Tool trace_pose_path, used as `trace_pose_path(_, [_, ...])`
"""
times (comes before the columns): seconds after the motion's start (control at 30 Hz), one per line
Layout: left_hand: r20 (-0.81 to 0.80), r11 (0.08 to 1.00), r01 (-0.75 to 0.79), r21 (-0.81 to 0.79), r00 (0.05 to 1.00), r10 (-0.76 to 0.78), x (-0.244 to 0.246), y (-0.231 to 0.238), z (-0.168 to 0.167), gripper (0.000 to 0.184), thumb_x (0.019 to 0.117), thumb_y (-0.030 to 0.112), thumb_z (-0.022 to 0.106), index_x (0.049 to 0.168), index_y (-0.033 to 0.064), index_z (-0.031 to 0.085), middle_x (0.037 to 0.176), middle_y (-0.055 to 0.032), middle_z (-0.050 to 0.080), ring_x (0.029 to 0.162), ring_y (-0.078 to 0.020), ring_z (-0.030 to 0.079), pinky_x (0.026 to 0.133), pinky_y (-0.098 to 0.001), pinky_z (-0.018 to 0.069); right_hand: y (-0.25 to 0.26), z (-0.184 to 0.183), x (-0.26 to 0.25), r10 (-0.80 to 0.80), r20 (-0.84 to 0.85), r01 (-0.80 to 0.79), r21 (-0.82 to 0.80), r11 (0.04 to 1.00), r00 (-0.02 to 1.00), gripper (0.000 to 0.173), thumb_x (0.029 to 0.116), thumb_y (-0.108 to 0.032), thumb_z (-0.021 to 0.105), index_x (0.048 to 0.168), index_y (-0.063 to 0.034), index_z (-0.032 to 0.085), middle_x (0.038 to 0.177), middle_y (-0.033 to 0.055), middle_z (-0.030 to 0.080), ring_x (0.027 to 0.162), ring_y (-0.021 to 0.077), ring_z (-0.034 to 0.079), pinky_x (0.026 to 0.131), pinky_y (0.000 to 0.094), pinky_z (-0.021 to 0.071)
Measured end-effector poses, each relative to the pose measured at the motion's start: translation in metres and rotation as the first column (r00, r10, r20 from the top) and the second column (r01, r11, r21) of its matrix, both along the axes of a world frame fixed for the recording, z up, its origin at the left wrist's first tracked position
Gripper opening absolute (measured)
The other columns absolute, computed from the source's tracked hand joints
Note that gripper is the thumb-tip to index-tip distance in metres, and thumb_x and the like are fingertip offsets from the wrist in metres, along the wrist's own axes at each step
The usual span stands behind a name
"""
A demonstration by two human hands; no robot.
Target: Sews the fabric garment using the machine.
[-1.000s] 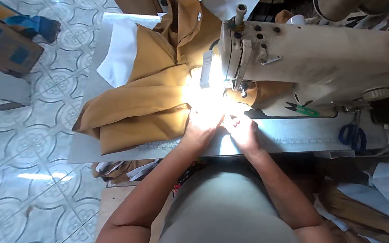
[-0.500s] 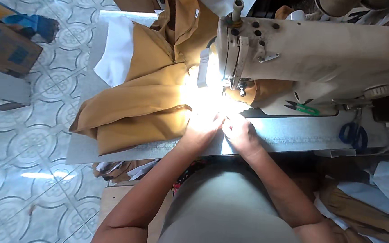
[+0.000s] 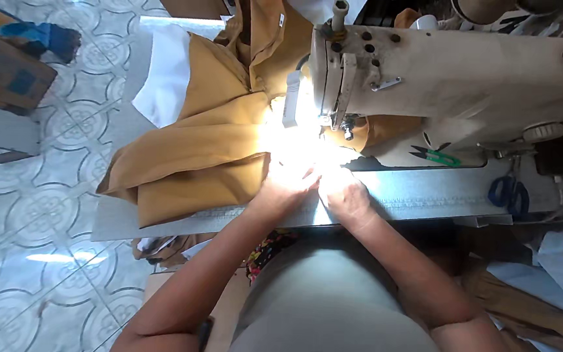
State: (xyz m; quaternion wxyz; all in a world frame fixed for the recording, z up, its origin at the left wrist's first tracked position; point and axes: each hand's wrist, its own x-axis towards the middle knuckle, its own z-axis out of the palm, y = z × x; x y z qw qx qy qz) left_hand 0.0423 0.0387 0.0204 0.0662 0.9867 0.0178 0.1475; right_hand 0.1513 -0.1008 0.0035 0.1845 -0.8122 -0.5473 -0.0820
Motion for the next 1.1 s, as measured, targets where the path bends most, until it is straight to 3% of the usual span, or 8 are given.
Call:
trace_pose_path(0.2, [-0.039,1.0,0.009,0.009,0.999,-0.009,0.003,0.005,0.002,0.027,0.0964,0.005,0.064,0.116,0.0163,0.077,0.122,-0.0106,0.071,0.11,-0.036,0.068,0.092,-0.0686,0.0439,0.006,-0.003,0.002,-0.02,0.048,0.019,0.027,0.999,0.999,0.016,0.0921,-0.008,0.064,0.101,0.0008,0.074,0.102,0.016,0.073,0.082,0.0322,0.072,0.057,0.0417,0.057])
trace_pose_path(0.37, [-0.105,0.999,-0.027,-0.02,0.994,0.025,0.018,0.021,0.003,0.034,0.0959,0.0,0.061,0.12,0.0185,0.075,0.133,-0.0069,0.067,0.123,-0.0354,0.061,0.101,-0.0709,0.0374,0.024,0.006,0.017,-0.02,-0.029,0.019,-0.051,0.999,0.999,0.024,0.0966,-0.008,0.058,0.115,0.0011,0.07,0.116,0.0177,0.071,0.092,0.0361,0.071,0.064,0.0478,0.0582])
trace_pose_path(0.6, [-0.038,0.999,-0.043,0.032,0.998,0.044,0.033,0.036,-0.004,0.031,0.1011,0.006,0.056,0.122,0.0206,0.074,0.128,-0.0057,0.068,0.121,-0.031,0.062,0.101,-0.0641,0.039,0.039,0.011,0.024,-0.097,-0.095,0.09,-0.074,0.993,0.991,0.032,0.0985,-0.01,0.056,0.127,-0.0025,0.067,0.131,0.0161,0.068,0.103,0.037,0.071,0.075,0.0516,0.0592])
trace_pose_path(0.7, [-0.011,0.999,-0.032,0.026,0.999,0.033,0.032,0.037,-0.006,0.031,0.1022,0.01,0.055,0.125,0.0204,0.073,0.133,-0.0066,0.065,0.126,-0.032,0.058,0.103,-0.0626,0.0391,0.037,0.009,0.023,-0.089,-0.071,0.085,-0.047,0.995,0.994,0.029,0.0979,-0.01,0.057,0.123,-0.0015,0.069,0.127,0.0166,0.069,0.103,0.037,0.071,0.076,0.0514,0.0593])
trace_pose_path(0.8, [0.115,0.999,0.049,-0.014,0.992,-0.047,0.034,0.038,-0.006,0.023,0.1018,0.01,0.057,0.113,0.0124,0.076,0.122,-0.0094,0.069,0.119,-0.0321,0.062,0.102,-0.0579,0.0438,0.027,0.005,0.027,0.016,-0.088,-0.01,0.075,0.997,0.996,0.021,0.0947,-0.01,0.064,0.111,-0.0004,0.072,0.122,0.0186,0.069,0.104,0.0356,0.07,0.083,0.0502,0.0586])
trace_pose_path(0.87, [0.151,0.993,0.071,-0.092,0.987,-0.057,0.032,0.039,-0.007,0.021,0.1006,0.009,0.058,0.11,0.0092,0.076,0.117,-0.0128,0.071,0.116,-0.0331,0.063,0.102,-0.0543,0.0456,0.015,0.004,0.029,0.029,-0.229,0.009,0.163,0.987,0.973,0.025,0.0972,-0.011,0.062,0.119,-0.002,0.072,0.126,0.0173,0.068,0.111,0.0302,0.069,0.094,0.0453,0.0572])
trace_pose_path(0.93, [0.101,0.963,-0.014,-0.268,0.994,0.043,0.029,0.042,-0.009,0.018,0.0996,0.008,0.059,0.108,0.0052,0.075,0.115,-0.0154,0.072,0.113,-0.0323,0.066,0.101,-0.0518,0.0496,0.01,-0.003,0.028,-0.03,-0.316,0.112,0.246,0.963,0.948,0.026,0.0998,-0.011,0.058,0.118,-0.0002,0.073,0.117,0.0175,0.07,0.104,0.0286,0.071,0.089,0.0423,0.0588])
trace_pose_path(1.1, [0.03,0.78,-0.115,-0.615,0.985,0.169,0.034,0.046,-0.008,0.012,0.0967,0.01,0.066,0.102,0.0017,0.072,0.102,-0.0134,0.071,0.098,-0.0221,0.068,0.092,-0.0422,0.0545,0.02,-0.001,0.018,-0.061,-0.381,0.13,0.156,0.979,0.923,0.022,0.0903,-0.013,0.074,0.109,-0.0008,0.075,0.124,0.0201,0.068,0.114,0.0356,0.066,0.1,0.0532,0.0524])
